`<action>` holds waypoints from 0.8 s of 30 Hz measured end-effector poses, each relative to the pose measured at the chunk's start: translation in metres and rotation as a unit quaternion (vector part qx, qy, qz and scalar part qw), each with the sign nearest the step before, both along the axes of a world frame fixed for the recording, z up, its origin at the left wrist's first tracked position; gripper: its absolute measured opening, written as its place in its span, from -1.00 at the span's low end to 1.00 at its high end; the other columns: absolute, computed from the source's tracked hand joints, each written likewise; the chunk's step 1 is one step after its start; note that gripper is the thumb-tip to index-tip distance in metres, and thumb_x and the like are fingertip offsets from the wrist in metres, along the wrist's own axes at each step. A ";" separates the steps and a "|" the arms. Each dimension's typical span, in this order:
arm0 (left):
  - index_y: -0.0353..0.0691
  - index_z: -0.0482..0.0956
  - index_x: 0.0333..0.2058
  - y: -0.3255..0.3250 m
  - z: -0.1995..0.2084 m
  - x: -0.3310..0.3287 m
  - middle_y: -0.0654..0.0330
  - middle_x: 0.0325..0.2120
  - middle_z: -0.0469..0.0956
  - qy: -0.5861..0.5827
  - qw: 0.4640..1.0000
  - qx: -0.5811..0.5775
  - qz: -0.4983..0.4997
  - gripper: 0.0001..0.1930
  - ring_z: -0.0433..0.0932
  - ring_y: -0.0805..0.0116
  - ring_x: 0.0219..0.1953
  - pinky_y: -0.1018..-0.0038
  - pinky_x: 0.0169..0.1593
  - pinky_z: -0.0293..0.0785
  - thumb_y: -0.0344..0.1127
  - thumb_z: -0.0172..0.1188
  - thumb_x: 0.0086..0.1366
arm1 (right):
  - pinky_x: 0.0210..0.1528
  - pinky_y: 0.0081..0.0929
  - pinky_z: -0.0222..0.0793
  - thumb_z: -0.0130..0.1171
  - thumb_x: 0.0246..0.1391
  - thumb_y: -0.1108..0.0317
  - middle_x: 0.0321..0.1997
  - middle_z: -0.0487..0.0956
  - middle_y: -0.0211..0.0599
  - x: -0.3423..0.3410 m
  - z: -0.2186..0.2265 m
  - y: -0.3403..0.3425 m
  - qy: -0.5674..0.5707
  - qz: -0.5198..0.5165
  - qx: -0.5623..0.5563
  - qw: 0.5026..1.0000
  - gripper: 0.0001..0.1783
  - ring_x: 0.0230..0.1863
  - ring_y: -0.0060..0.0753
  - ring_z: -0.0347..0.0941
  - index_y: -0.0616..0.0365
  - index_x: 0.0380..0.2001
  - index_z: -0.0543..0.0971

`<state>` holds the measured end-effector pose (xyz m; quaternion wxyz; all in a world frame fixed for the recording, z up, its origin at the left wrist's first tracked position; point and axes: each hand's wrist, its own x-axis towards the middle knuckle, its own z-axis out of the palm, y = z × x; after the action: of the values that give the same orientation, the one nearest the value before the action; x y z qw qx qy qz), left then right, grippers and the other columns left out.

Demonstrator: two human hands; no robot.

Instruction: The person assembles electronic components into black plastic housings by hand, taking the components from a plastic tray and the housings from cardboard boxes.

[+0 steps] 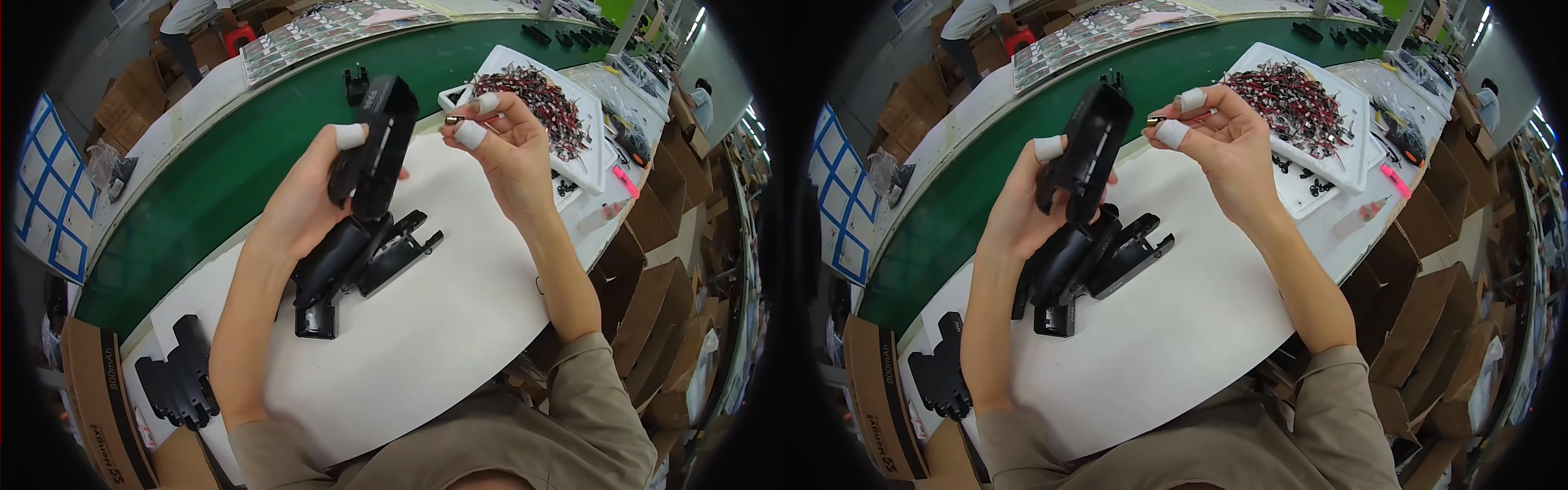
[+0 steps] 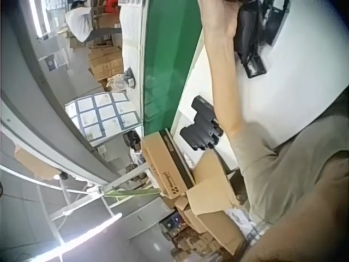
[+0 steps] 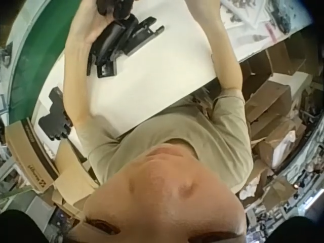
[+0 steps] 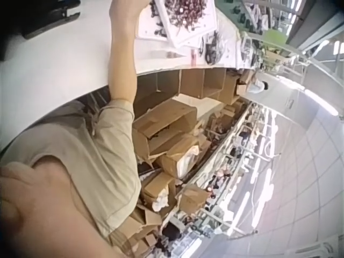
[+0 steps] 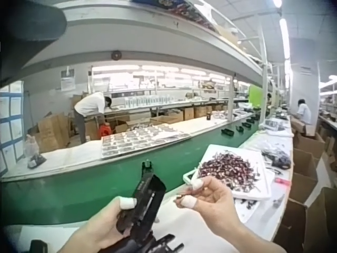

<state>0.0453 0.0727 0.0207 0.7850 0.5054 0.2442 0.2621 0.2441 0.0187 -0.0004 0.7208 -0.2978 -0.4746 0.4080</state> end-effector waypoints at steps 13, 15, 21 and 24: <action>-0.28 0.20 -0.05 -0.012 0.000 0.010 0.08 -0.26 0.40 -0.022 0.966 0.233 0.108 -0.46 0.55 0.28 -0.37 0.52 -0.41 0.52 -0.61 0.11 -0.07 | -0.34 -0.57 0.49 0.05 -0.04 0.57 -0.41 0.50 -0.17 -0.002 -0.003 -0.007 -0.073 0.013 -0.037 0.997 -0.75 -0.39 -0.40 0.51 0.38 -0.22 0.45; -0.28 0.21 -0.05 -0.016 -0.006 0.017 0.08 -0.23 0.39 -0.081 0.963 0.243 0.078 -0.45 0.51 0.30 -0.27 0.50 -0.27 0.51 -0.62 0.11 -0.09 | -0.36 -0.58 0.49 0.05 -0.03 0.55 -0.41 0.50 -0.18 -0.005 -0.002 -0.010 -0.089 0.020 -0.050 0.995 -0.78 -0.41 -0.42 0.51 0.38 -0.25 0.44; -0.25 0.18 -0.08 -0.019 -0.010 0.017 0.03 -0.16 0.34 -0.130 0.979 0.154 0.018 -0.57 0.45 0.23 -0.15 0.37 -0.12 0.44 -0.45 0.02 0.03 | -0.42 -0.65 0.43 0.07 -0.04 0.52 -0.43 0.50 -0.24 -0.011 -0.003 -0.012 -0.094 0.023 -0.047 0.994 -0.83 -0.46 -0.54 0.46 0.37 -0.33 0.44; -0.23 0.18 -0.13 -0.017 -0.009 0.018 -0.01 -0.22 0.35 -0.135 0.988 0.059 0.051 -0.73 0.47 0.17 -0.19 0.38 -0.23 0.49 -0.32 -0.18 0.20 | -0.39 -0.68 0.40 0.11 -0.07 0.51 -0.44 0.51 -0.26 -0.012 -0.007 -0.012 -0.122 -0.053 0.006 0.991 -0.84 -0.46 -0.57 0.45 0.35 -0.36 0.46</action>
<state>0.0629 0.0560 0.0118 0.7654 0.4976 0.1456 0.3813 0.2319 0.0068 -0.0072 0.6802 -0.3659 -0.5447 0.3268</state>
